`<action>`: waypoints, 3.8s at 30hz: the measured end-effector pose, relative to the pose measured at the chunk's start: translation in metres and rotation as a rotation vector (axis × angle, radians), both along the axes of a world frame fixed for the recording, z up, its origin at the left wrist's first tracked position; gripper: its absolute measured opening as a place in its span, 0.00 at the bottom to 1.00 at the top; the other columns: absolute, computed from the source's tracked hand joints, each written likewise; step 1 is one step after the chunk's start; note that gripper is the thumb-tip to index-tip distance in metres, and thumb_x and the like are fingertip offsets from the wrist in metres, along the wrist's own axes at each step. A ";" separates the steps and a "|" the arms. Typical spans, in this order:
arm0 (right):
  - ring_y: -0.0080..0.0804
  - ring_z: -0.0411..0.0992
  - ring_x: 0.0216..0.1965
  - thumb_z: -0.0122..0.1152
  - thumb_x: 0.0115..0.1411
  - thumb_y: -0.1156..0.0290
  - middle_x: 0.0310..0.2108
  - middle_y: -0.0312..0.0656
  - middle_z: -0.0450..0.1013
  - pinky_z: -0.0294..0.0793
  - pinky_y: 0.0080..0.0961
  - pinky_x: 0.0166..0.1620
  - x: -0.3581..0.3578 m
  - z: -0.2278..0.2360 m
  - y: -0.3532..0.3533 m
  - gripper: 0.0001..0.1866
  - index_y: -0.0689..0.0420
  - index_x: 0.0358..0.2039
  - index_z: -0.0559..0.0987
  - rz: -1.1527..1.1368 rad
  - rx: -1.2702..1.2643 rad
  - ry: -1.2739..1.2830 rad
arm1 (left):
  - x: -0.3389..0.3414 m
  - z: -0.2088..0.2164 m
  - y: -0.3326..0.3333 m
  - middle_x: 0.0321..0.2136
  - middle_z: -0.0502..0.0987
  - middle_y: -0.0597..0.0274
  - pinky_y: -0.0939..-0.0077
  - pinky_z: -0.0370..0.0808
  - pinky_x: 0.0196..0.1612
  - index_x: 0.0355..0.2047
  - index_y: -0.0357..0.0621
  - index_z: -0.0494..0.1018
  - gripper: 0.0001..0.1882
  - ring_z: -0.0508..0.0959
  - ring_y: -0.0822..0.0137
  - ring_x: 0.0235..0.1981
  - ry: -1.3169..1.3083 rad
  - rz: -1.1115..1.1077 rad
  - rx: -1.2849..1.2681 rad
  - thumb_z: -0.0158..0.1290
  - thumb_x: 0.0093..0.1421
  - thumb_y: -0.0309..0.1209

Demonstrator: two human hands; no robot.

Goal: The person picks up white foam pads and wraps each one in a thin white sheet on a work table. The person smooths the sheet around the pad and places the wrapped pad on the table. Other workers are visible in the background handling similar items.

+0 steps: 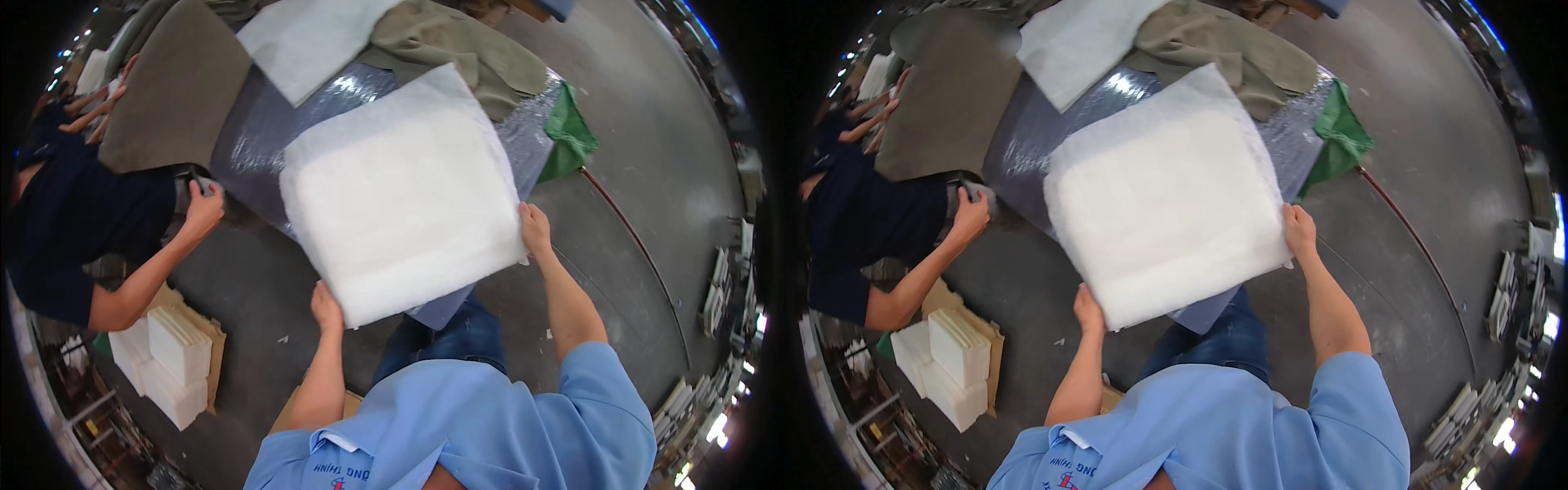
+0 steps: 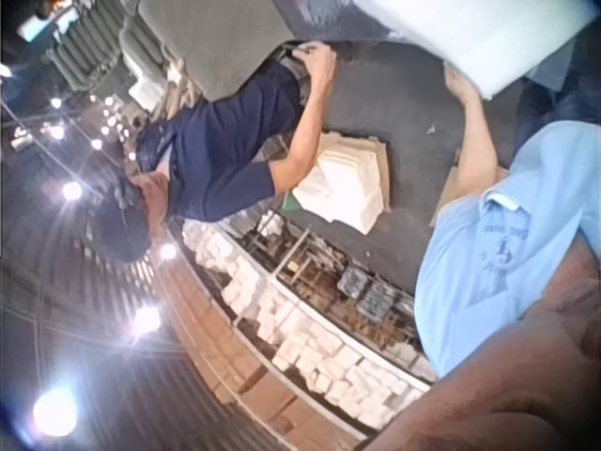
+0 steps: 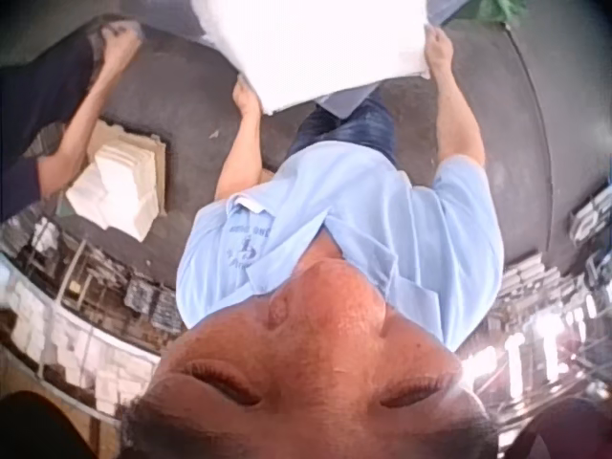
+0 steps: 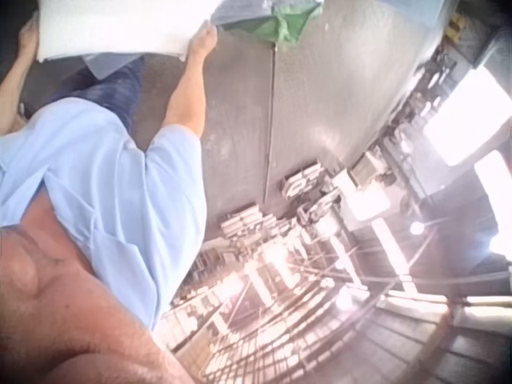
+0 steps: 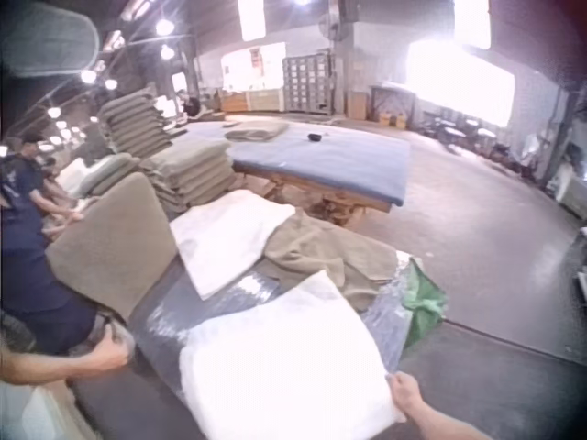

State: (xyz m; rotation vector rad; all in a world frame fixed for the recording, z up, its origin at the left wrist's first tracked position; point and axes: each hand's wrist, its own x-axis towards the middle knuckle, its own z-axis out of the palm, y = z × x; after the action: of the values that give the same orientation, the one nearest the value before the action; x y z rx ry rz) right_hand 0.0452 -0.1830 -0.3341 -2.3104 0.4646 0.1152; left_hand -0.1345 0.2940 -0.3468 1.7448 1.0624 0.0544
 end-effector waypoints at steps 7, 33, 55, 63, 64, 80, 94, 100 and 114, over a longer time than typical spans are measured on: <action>0.36 0.78 0.50 0.60 0.71 0.60 0.49 0.46 0.80 0.74 0.31 0.55 -0.029 0.087 0.015 0.17 0.57 0.54 0.82 -0.182 0.000 -0.216 | -0.040 0.074 0.013 0.42 0.81 0.58 0.76 0.77 0.45 0.54 0.37 0.76 0.15 0.80 0.69 0.39 -0.006 0.022 -0.022 0.47 0.76 0.34; 0.59 0.74 0.59 0.37 0.69 0.28 0.53 0.63 0.78 0.69 0.46 0.62 0.012 0.029 0.021 0.48 0.65 0.51 0.84 0.024 -0.041 0.586 | -0.005 0.054 -0.077 0.71 0.64 0.55 0.48 0.67 0.69 0.73 0.47 0.58 0.41 0.67 0.50 0.69 0.052 0.439 -0.862 0.30 0.75 0.64; 0.55 0.68 0.66 0.66 0.66 0.56 0.65 0.63 0.69 0.68 0.41 0.65 0.044 0.059 0.038 0.40 0.67 0.70 0.65 0.244 0.051 0.114 | 0.044 0.073 -0.081 0.64 0.73 0.42 0.63 0.65 0.69 0.67 0.34 0.67 0.28 0.71 0.50 0.67 -0.001 0.042 0.231 0.45 0.76 0.43; 0.59 0.77 0.56 0.66 0.62 0.42 0.51 0.63 0.79 0.73 0.45 0.59 0.081 0.051 0.074 0.39 0.67 0.58 0.77 0.312 -0.108 0.280 | 0.090 0.034 -0.060 0.64 0.73 0.41 0.62 0.63 0.71 0.65 0.31 0.69 0.34 0.70 0.47 0.67 0.191 0.171 0.148 0.41 0.76 0.51; 0.59 0.77 0.54 0.65 0.61 0.40 0.49 0.62 0.80 0.73 0.45 0.58 0.086 0.049 0.075 0.39 0.67 0.55 0.79 0.316 -0.128 0.291 | 0.092 0.024 -0.053 0.63 0.74 0.42 0.63 0.64 0.70 0.64 0.31 0.70 0.34 0.72 0.48 0.66 0.152 0.210 0.072 0.41 0.76 0.52; 0.57 0.71 0.63 0.64 0.62 0.40 0.61 0.65 0.72 0.70 0.42 0.63 0.123 0.059 0.038 0.45 0.70 0.62 0.73 0.390 -0.285 0.178 | 0.107 0.070 -0.005 0.55 0.80 0.47 0.63 0.74 0.61 0.58 0.32 0.75 0.31 0.79 0.55 0.58 0.249 0.160 0.186 0.46 0.75 0.50; 0.52 0.79 0.53 0.72 0.54 0.37 0.52 0.60 0.79 0.76 0.41 0.56 0.174 0.055 0.106 0.45 0.70 0.53 0.80 0.305 -0.001 0.446 | 0.173 0.039 -0.014 0.63 0.73 0.40 0.58 0.67 0.67 0.64 0.29 0.70 0.39 0.72 0.43 0.65 0.214 0.182 0.012 0.35 0.76 0.56; 0.51 0.79 0.53 0.73 0.55 0.40 0.51 0.57 0.80 0.77 0.41 0.56 0.183 0.049 0.111 0.43 0.71 0.54 0.80 0.199 0.216 0.491 | 0.178 0.020 0.013 0.62 0.74 0.48 0.63 0.72 0.63 0.62 0.31 0.71 0.39 0.74 0.55 0.62 0.140 0.437 -0.302 0.39 0.76 0.59; 0.59 0.69 0.64 0.66 0.61 0.42 0.63 0.64 0.70 0.65 0.44 0.68 0.194 0.061 0.106 0.46 0.68 0.66 0.71 0.394 -0.024 0.164 | 0.180 0.045 0.007 0.49 0.83 0.44 0.55 0.75 0.56 0.56 0.37 0.78 0.27 0.82 0.46 0.52 0.051 -0.047 0.376 0.46 0.74 0.49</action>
State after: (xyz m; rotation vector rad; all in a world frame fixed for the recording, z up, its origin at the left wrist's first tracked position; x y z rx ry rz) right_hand 0.2392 -0.0767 -0.2731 -2.3993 0.0841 0.4957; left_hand 0.0455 0.3007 -0.3023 2.1175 1.0991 0.1914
